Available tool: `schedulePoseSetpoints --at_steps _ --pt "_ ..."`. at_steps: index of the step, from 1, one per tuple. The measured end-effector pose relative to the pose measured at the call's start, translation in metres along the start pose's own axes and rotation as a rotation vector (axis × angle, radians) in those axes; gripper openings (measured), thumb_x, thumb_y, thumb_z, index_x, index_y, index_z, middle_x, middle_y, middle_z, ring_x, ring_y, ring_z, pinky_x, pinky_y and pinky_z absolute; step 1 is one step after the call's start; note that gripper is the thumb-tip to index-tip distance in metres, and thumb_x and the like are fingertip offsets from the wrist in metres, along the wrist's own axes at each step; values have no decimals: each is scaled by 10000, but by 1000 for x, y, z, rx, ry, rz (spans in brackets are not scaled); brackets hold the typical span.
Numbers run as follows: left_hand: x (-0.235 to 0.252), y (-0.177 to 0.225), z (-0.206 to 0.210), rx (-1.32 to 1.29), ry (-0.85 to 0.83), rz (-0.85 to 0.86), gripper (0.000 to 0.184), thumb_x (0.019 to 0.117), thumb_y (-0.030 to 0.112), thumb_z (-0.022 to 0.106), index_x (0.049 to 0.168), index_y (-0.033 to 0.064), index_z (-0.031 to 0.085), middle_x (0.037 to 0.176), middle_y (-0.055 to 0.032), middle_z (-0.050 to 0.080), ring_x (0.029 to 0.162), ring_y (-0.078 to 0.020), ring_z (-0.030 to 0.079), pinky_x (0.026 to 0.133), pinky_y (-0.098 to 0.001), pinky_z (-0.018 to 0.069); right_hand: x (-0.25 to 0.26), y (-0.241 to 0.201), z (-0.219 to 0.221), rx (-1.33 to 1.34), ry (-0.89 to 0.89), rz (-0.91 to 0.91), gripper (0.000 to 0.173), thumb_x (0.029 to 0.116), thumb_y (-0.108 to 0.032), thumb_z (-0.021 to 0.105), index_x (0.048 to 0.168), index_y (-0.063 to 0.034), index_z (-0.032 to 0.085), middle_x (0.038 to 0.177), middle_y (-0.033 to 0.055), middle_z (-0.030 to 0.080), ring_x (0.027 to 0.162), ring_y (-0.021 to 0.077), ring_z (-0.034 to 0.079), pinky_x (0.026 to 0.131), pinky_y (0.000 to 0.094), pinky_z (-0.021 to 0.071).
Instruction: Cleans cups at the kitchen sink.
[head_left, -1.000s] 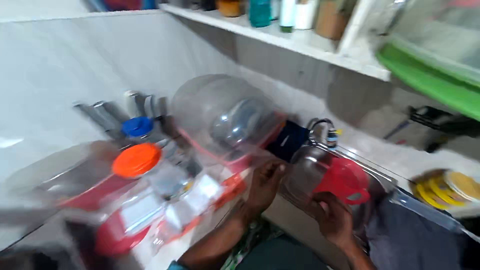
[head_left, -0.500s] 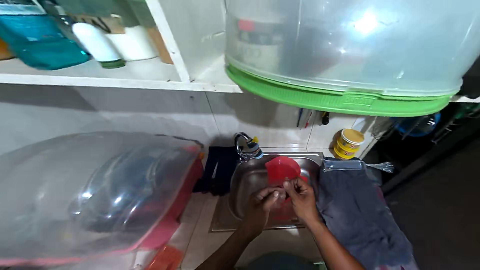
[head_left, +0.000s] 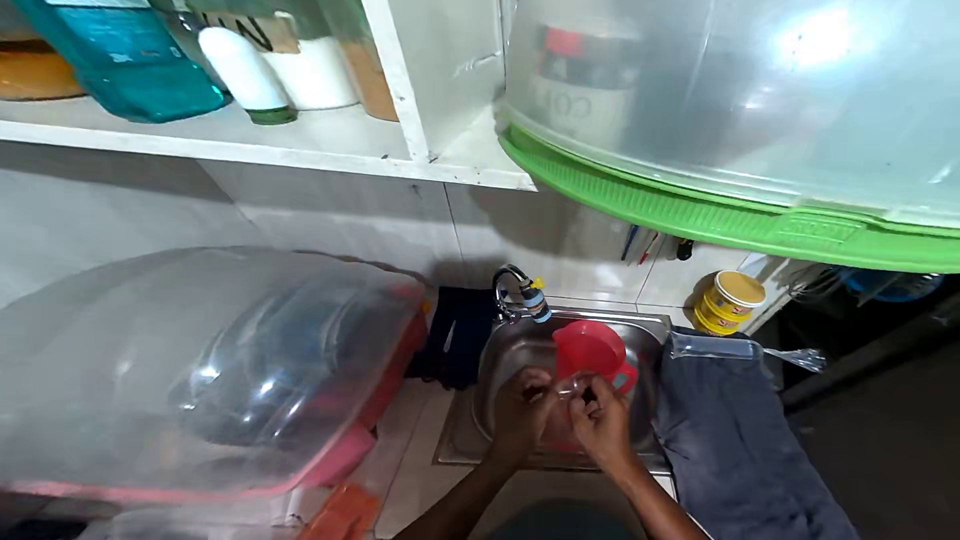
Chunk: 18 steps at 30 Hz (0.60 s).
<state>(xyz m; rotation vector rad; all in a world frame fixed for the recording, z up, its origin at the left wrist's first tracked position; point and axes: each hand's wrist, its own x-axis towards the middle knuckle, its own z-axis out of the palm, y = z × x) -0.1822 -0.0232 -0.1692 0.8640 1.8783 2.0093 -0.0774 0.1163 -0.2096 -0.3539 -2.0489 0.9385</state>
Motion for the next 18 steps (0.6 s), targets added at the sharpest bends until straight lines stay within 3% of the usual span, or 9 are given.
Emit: schedulePoseSetpoints --at_steps 3,5,7,9,11,13,16,18 --pt "-8 -7 -3 93 138 93 259 845 90 786 1067 80 652 869 -25 709 758 -166 700 676 -342 629 -12 -15 3 -219 -152 21 71 881 -229 639 933 -213 685 902 -88 660 801 33 641 676 280 589" --pt "-16 -7 -2 163 183 124 242 849 119 754 1052 76 629 844 1 682 722 -128 677 627 -305 614 -21 -34 4 -326 -318 79 106 863 -271 660 951 -214 668 878 -67 653 760 70 644 652 342 588" --pt "-24 -15 -4 289 177 146 210 853 159 721 1029 73 646 814 23 667 685 -92 656 586 -274 592 -26 -41 4 -375 -411 132 153 855 -300 674 980 -212 661 888 -51 665 769 102 662 659 392 593" --pt "-34 -24 -10 451 96 163 154 846 139 696 980 76 651 829 6 645 687 -90 626 579 -269 566 -27 -36 2 -416 -367 180 147 867 -330 652 960 -215 654 860 -52 655 747 111 656 628 410 578" --pt "-44 -19 -10 560 -33 177 71 802 112 706 864 90 678 933 -40 675 772 -112 649 638 -283 576 -21 -29 -2 -437 -234 172 149 870 -350 641 921 -211 653 811 -60 638 712 96 645 600 384 569" --pt "-53 -11 -4 603 -116 200 67 829 121 683 826 107 748 1061 -48 706 886 -90 684 730 -252 604 -16 -27 -5 -440 -165 121 146 884 -348 621 867 -203 634 774 -65 612 687 79 627 578 353 552" --pt "-48 -17 -6 654 -113 338 229 901 129 583 940 121 808 1163 -44 722 1053 -110 687 912 -264 583 -9 -30 -11 -456 -206 70 147 891 -345 607 880 -200 625 800 -54 611 716 91 632 602 355 553" --pt "-38 -18 -9 718 -105 420 303 946 136 530 1077 122 804 1225 -46 723 1121 -153 686 982 -316 564 -3 -36 -15 -426 -353 149 218 823 -349 679 977 -209 612 854 -45 628 731 109 638 608 389 562"
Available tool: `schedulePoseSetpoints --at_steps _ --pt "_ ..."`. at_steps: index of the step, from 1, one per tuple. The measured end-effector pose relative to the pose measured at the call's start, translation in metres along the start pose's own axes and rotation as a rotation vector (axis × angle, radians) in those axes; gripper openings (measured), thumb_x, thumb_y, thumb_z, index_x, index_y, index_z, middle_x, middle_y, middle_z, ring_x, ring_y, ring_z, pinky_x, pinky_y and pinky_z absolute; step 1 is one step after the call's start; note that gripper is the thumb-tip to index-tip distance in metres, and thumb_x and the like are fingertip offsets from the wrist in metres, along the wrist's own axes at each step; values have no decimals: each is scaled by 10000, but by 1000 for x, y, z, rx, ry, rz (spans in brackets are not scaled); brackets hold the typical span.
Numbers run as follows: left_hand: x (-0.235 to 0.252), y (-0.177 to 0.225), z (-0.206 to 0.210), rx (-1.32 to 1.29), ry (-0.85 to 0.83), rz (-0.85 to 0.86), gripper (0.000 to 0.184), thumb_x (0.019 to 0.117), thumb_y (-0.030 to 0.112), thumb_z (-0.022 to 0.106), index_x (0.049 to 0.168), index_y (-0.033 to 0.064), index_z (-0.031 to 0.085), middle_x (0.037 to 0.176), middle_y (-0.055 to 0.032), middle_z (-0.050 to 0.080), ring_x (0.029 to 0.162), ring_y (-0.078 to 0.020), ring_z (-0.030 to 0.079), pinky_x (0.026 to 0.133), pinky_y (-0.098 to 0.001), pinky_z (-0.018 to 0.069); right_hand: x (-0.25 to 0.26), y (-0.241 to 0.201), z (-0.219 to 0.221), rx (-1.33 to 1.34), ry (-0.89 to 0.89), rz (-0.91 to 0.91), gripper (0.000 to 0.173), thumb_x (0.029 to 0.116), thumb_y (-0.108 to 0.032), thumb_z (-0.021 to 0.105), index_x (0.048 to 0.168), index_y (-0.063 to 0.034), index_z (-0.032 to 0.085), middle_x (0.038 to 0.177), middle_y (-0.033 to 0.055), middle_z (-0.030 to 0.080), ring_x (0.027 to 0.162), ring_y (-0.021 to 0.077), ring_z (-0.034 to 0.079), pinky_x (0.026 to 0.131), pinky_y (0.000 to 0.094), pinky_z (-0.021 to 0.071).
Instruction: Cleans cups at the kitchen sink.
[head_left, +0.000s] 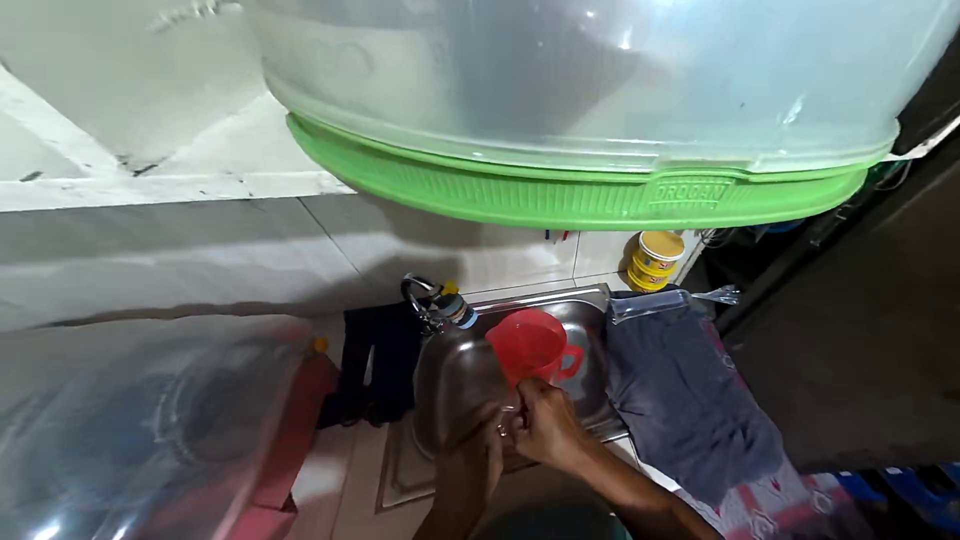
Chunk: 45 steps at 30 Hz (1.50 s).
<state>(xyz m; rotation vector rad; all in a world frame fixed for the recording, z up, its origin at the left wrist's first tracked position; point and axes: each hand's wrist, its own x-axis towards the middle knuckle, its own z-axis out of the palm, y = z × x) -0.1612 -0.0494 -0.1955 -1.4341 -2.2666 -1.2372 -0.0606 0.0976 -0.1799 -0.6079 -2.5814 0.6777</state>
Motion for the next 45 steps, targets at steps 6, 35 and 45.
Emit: schedulePoseSetpoints --at_steps 6,35,45 --pt "20 -20 -9 -117 -58 20 240 992 176 578 1084 168 800 1275 39 708 1128 -80 679 964 -272 585 6 -9 2 190 -229 85 495 713 -247 790 1141 -198 546 895 -28 659 769 132 666 675 407 597" --pt "110 -15 -177 -136 -114 -256 172 911 123 679 1044 135 787 1151 21 734 939 -71 705 816 -270 614 56 275 28 358 126 212 360 948 -585 641 1034 -246 724 919 -60 716 830 94 697 735 363 632" --pt "112 -100 -11 -92 -350 -394 207 906 216 678 1084 268 768 1117 95 732 918 -70 696 837 -347 604 57 291 107 922 285 436 394 937 -460 690 686 -163 623 561 -3 502 465 134 473 453 344 442"
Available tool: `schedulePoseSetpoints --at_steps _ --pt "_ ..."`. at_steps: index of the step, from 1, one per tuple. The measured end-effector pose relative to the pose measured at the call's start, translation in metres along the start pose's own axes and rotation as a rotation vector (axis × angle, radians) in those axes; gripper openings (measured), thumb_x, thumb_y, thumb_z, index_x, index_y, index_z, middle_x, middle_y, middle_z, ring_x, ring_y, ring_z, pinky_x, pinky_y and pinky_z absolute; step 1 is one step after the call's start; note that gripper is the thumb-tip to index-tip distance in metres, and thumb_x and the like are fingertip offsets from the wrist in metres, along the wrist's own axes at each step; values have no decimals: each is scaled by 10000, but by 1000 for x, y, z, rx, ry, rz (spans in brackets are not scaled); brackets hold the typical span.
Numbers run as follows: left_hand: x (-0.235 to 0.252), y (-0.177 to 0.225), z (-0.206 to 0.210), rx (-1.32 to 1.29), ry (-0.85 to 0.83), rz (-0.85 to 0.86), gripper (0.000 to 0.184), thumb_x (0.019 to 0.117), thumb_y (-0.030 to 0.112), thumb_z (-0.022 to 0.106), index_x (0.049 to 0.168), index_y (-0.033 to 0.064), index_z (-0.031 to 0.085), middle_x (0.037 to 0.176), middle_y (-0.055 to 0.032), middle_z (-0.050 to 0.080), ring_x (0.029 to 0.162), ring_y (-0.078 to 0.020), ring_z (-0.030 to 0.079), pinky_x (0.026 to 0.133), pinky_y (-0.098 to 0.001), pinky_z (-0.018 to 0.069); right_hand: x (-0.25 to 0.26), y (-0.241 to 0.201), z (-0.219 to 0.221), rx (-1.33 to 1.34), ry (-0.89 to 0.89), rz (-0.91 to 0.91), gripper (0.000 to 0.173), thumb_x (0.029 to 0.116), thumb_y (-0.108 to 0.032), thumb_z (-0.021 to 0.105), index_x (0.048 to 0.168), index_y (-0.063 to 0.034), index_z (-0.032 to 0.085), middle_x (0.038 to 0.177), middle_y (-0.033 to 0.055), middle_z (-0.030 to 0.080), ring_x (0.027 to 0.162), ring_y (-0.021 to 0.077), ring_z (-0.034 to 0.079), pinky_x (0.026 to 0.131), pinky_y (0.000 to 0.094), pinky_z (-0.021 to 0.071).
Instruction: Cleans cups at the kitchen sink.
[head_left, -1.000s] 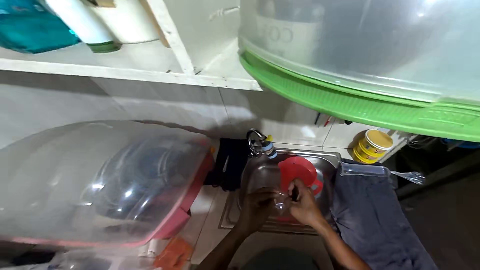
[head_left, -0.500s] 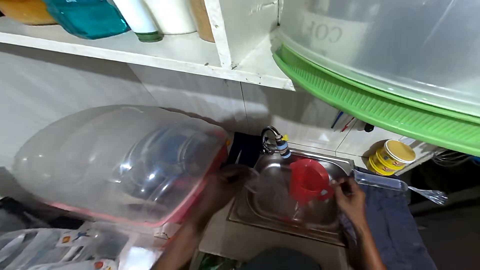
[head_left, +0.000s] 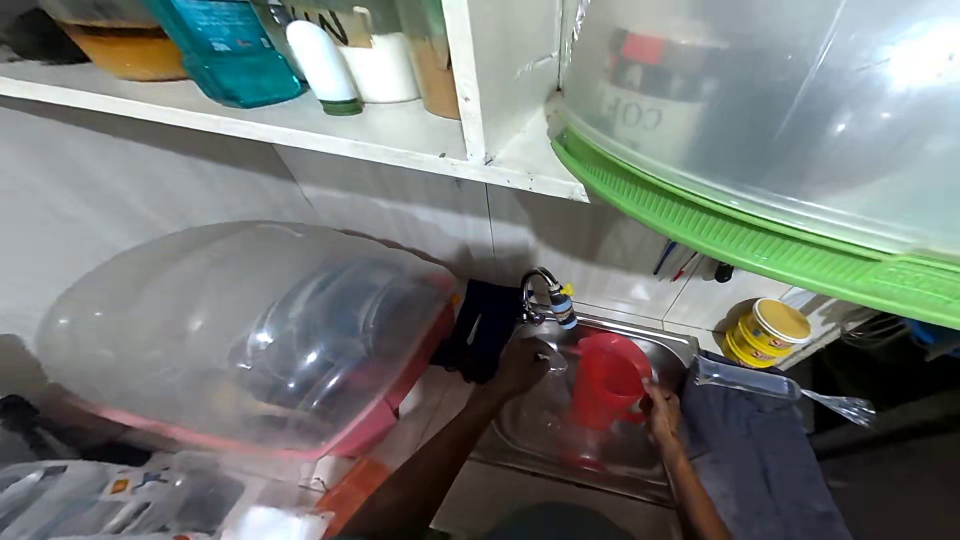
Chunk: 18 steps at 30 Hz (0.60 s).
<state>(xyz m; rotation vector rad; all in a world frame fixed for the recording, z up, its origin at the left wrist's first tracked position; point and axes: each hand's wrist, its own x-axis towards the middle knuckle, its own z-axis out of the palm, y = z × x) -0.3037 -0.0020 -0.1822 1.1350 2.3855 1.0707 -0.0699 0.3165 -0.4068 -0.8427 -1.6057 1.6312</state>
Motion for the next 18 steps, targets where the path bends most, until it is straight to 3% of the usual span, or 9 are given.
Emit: schedulePoseSetpoints --at_steps 6,11,18 --pt "7 -3 2 62 14 -5 216 895 251 669 1076 300 776 1129 99 731 957 -65 685 876 -350 582 -18 -41 -11 -69 77 -14 383 902 -427 743 659 -158 621 562 -5 508 465 121 464 441 337 428" --pt "10 -1 5 58 7 47 233 902 288 651 1101 330 765 1140 130 724 978 -39 678 888 -331 577 -33 -131 -18 -213 79 -33 412 858 -479 786 655 -165 612 580 -9 527 483 120 489 456 348 451" --pt "11 21 5 -57 -41 122 221 895 225 675 1089 257 777 1188 90 719 1052 -41 674 924 -309 579 -46 -236 -14 -435 48 -46 450 775 -558 838 632 -183 635 596 -14 579 507 115 530 476 358 478"
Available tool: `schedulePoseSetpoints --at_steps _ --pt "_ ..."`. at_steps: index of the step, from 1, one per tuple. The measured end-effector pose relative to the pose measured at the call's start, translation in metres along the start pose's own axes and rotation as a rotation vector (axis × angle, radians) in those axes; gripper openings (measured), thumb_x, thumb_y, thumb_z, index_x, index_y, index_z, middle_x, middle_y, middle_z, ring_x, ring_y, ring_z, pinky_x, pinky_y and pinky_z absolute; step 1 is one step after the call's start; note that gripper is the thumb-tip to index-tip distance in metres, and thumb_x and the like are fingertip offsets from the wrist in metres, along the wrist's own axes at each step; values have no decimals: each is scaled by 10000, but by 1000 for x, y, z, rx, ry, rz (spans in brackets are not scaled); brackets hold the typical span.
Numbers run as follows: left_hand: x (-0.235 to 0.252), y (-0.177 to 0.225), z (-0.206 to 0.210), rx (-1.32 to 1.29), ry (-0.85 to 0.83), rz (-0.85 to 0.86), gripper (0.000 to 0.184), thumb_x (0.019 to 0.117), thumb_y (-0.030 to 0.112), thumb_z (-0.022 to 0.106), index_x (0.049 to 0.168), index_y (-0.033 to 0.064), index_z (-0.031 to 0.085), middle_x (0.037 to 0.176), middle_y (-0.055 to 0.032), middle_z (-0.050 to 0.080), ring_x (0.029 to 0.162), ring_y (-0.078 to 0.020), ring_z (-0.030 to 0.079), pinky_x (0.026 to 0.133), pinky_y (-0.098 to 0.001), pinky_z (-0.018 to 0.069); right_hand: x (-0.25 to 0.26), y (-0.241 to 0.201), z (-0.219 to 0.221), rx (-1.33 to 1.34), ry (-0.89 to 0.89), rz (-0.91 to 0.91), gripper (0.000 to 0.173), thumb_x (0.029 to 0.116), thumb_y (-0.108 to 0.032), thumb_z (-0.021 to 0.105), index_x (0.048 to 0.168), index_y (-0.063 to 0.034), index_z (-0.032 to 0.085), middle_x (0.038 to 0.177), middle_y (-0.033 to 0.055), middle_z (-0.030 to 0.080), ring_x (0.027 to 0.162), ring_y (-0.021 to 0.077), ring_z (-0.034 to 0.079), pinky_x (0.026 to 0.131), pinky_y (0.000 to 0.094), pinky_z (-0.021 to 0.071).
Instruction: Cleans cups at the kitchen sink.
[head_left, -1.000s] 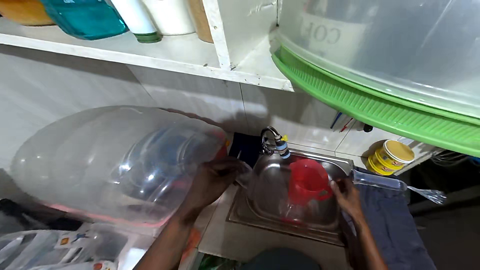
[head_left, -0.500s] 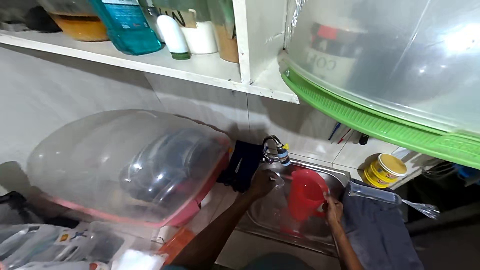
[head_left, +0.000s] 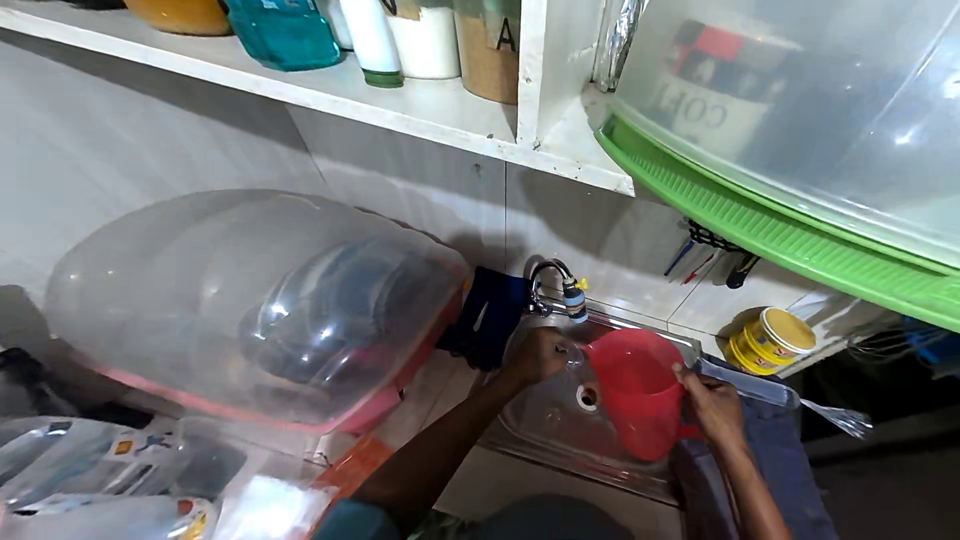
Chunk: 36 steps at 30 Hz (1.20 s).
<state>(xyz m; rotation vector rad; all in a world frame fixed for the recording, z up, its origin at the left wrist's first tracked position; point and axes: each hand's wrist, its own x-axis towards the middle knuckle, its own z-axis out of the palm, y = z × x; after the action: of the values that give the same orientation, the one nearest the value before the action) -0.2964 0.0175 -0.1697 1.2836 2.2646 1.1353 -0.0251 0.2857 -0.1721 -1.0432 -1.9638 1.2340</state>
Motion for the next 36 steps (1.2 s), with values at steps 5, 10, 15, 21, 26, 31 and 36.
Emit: schedulePoseSetpoints --at_steps 5,10,15,21,26,31,36 --pt "3 8 -1 23 -28 31 213 895 207 674 1077 246 777 1186 88 719 1075 -46 670 952 -312 571 8 -23 -16 -236 -16 -16 521 689 -715 820 645 -226 644 606 -47 589 530 109 551 520 388 522" --pt "5 12 3 34 -69 64 216 892 196 684 1081 245 778 1178 78 720 1054 -55 677 937 -326 582 17 -30 -27 -313 -28 -52 544 680 -747 804 632 -234 628 588 -51 570 515 106 536 509 393 508" --pt "8 12 6 65 -87 64 212 889 209 678 1069 266 776 1163 96 719 1053 -41 671 943 -320 577 19 -41 -32 -380 -56 -69 562 674 -782 778 625 -244 623 595 -54 576 522 111 547 511 407 517" --pt "9 10 7 78 -101 63 214 879 207 689 1067 260 776 1173 100 719 1054 -35 671 945 -309 574 21 -56 -37 -403 -74 -64 573 692 -784 761 634 -232 618 599 -43 567 520 116 539 510 403 510" --pt "7 8 4 80 -121 52 228 881 189 677 1079 250 771 1198 92 711 1060 -47 671 942 -318 575 26 -61 -39 -426 -89 -85 580 684 -807 747 636 -241 632 609 -48 582 537 120 558 525 421 525" --pt "8 6 1 67 -125 52 223 872 191 684 1070 244 772 1197 92 713 1050 -43 673 935 -313 577 31 -71 -41 -439 -100 -88 585 681 -816 739 644 -242 634 608 -43 584 530 123 566 518 423 532" --pt "9 12 -4 39 -127 54 230 877 174 687 1084 226 772 1219 74 710 1067 -67 676 942 -339 580 32 -85 -44 -411 -107 -82 575 690 -789 758 692 -222 658 631 -35 608 539 133 592 528 433 557"
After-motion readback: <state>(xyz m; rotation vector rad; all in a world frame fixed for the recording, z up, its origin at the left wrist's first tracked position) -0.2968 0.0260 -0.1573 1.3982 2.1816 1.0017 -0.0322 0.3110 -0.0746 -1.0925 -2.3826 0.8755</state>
